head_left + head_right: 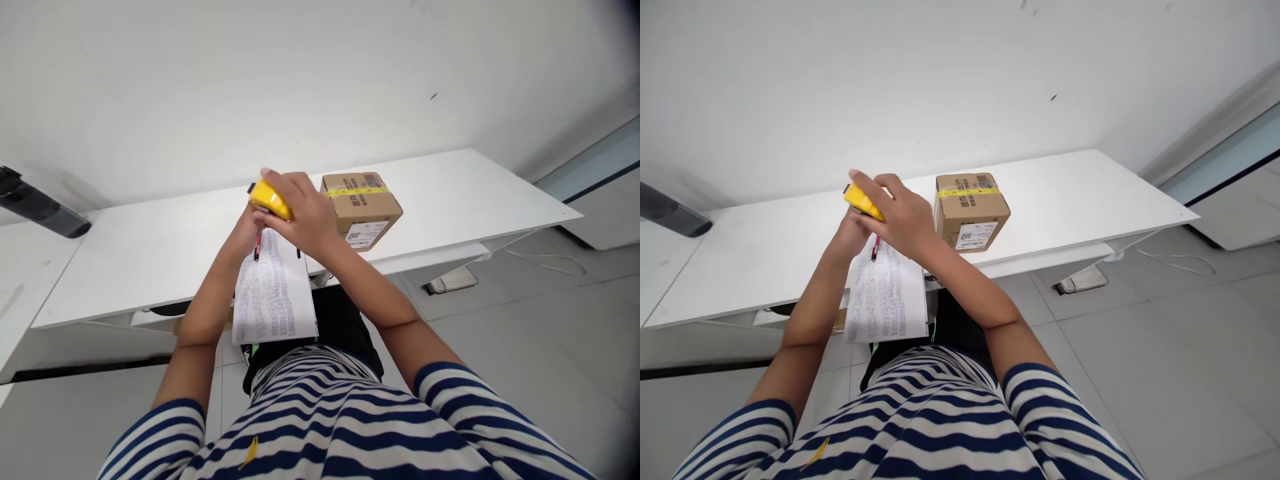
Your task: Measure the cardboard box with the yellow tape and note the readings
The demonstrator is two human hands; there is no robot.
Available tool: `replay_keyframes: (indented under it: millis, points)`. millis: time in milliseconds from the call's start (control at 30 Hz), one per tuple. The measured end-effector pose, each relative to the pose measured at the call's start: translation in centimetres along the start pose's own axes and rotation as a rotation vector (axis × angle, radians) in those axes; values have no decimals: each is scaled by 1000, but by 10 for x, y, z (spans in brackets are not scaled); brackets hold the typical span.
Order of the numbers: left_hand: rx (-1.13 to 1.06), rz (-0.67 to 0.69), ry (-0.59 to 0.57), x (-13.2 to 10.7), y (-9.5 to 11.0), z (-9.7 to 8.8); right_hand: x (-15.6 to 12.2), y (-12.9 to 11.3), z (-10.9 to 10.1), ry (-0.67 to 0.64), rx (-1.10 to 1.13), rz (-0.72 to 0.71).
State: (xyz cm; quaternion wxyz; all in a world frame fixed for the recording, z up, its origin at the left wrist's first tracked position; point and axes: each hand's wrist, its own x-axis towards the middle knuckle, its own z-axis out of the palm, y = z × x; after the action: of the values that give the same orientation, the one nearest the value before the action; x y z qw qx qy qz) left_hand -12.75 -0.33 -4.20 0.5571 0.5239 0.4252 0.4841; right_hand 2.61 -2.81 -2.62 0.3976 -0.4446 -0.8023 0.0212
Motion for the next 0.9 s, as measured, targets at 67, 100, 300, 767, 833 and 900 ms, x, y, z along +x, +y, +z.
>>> replay_keyframes:
  millis: [67, 100, 300, 767, 833, 900]
  points:
    - [-177, -34, 45, 2, -5, -17, 19, -14, 15, -116, -59, -34]
    - [-267, -49, 64, 5, -8, -27, 27, -19, 23, -173, -85, -51]
    - [-746, -134, 241, 41, -45, -78, 25, -5, 71, -234, -234, 33]
    - [-897, -152, 404, 86, -105, -83, 15, 97, 149, -703, -444, -556]
    - [-864, -123, 396, 89, -109, -83, 13, 104, 151, -669, -378, -618]
    - [-841, -97, 401, 92, -113, -83, 7, 110, 149, -614, -271, -591]
